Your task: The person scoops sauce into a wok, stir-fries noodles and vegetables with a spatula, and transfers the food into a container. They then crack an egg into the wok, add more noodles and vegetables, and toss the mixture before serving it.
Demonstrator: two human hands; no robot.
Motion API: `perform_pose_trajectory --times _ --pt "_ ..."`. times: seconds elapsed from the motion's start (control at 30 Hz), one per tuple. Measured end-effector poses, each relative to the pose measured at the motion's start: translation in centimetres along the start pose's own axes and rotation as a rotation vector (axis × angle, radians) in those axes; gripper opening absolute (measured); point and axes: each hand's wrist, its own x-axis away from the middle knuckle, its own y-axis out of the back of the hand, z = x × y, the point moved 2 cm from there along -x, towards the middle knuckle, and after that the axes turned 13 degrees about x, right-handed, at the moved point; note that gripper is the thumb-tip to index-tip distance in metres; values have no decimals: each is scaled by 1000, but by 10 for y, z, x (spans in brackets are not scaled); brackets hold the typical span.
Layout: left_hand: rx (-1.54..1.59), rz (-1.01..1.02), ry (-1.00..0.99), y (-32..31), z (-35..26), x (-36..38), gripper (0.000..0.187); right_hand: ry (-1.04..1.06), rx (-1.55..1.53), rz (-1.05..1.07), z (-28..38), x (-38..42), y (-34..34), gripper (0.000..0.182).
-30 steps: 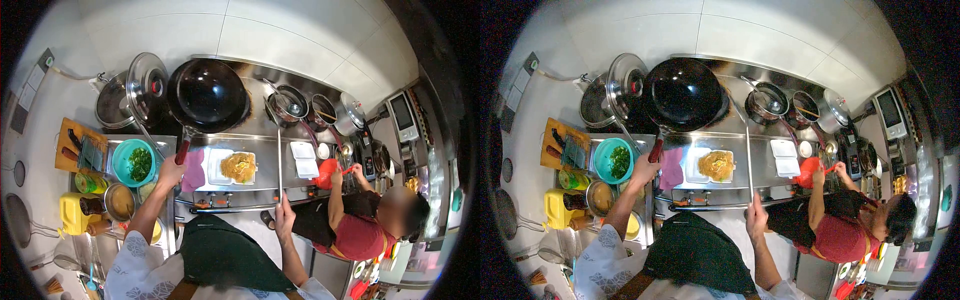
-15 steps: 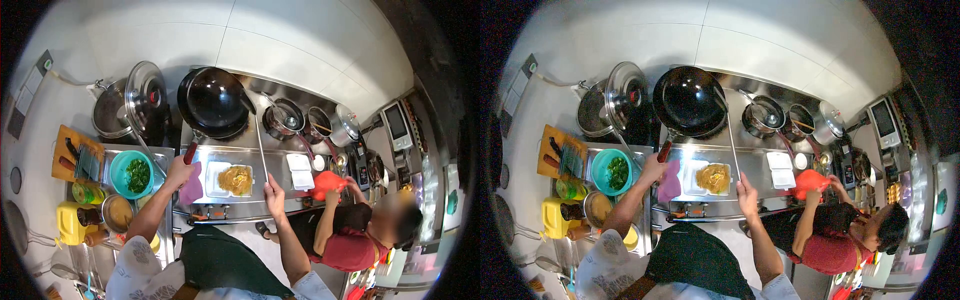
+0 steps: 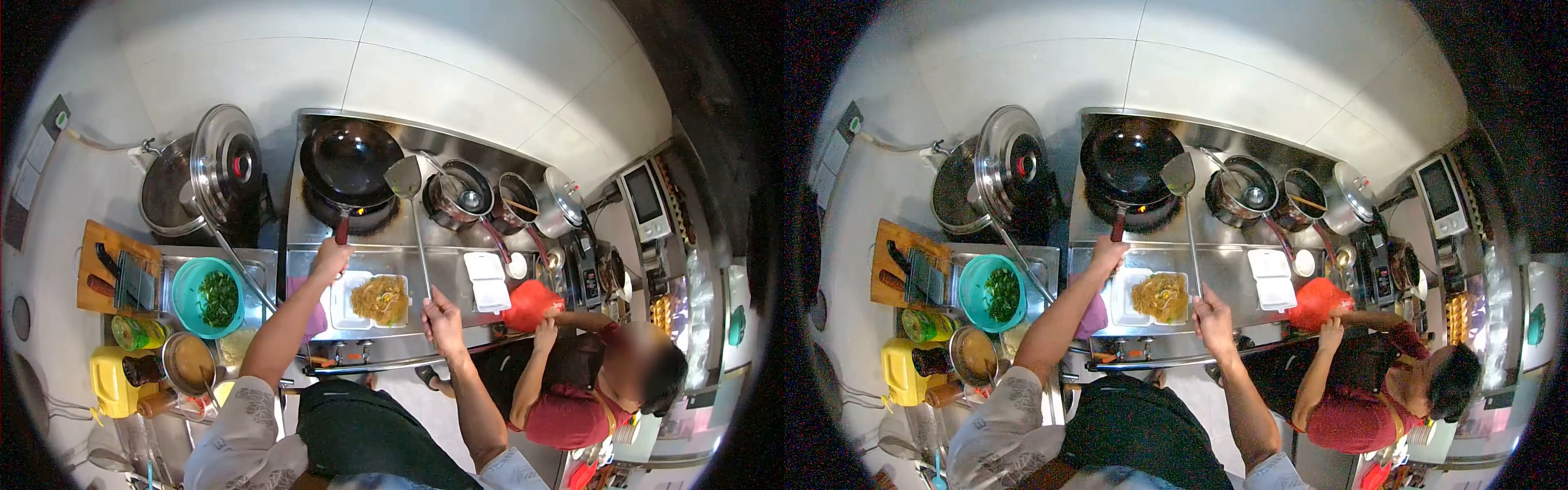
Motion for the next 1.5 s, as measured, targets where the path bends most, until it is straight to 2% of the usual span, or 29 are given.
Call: perform_pose_trajectory --times 0.13,0.17,0.2,0.23,0.27,0.3,0.37,0.4,0.43,0.5,0.53,0.6,0.67,0.73,0.8,0.87,0.9,1.0,1.03,1.07,1.13,1.27,1.37,1.47,1.5 --pt "67 6 25 -26 31 4 27 -24 -33 25 -6 -12 -1 52" --pt "12 26 106 -27 30 16 35 -24 -26 29 -5 -14 -1 52" --pt "271 129 116 -28 60 9 41 -24 -15 43 -5 -17 -1 51" --pt "233 176 119 -25 72 15 47 -18 -38 74 -9 -23 0 49" --pt "100 27 31 -22 85 22 53 36 14 100 -2 -20 0 50" --pt "55 -40 -122 -14 123 20 54 37 0 133 1 -18 0 47" --pt "12 -155 -237 20 142 83 54 80 -37 213 -2 -19 -1 42" --pt "27 -184 -210 29 122 137 52 123 -67 242 -6 -19 -1 40" --pt "-3 -147 -324 42 157 166 45 117 -68 293 -7 -18 -1 42" --pt "164 -219 -172 69 164 241 32 129 -23 370 -12 -15 -2 43" --pt "367 -333 88 81 160 284 26 135 -3 399 -14 -14 -3 44" --pt "481 -689 74 119 184 337 26 150 55 496 -14 -12 -8 43" --pt "652 -1075 -258 140 184 360 46 155 119 564 -15 -3 -16 41" --pt "548 -1214 -407 181 181 359 63 148 208 617 -23 1 -32 46" --pt "480 -1365 -661 215 155 344 43 157 270 723 -18 13 -52 48" --pt "623 -1307 -585 253 135 335 30 203 336 804 -16 25 -71 49" --pt "694 -1278 -546 266 132 338 30 234 353 864 -14 30 -82 47" --pt "518 -1281 -495 281 131 349 42 439 454 958 -14 43 -111 46" --pt "195 -1289 -413 275 124 360 37 513 461 976 -15 46 -119 46" --pt "110 -1287 -412 269 117 369 36 587 465 991 -14 49 -127 47" --pt "-58 -1274 -390 251 107 387 35 528 589 1044 0 62 -137 47" --pt "-35 -1264 -389 237 103 404 34 592 710 1047 16 76 -160 46" --pt "102 -1245 -477 237 111 404 39 665 773 1026 9 75 -180 43" --pt "465 -1201 -536 248 131 407 37 803 796 971 -3 68 -201 41" --pt "501 -1198 -534 247 127 411 37 857 795 952 -3 70 -206 41"
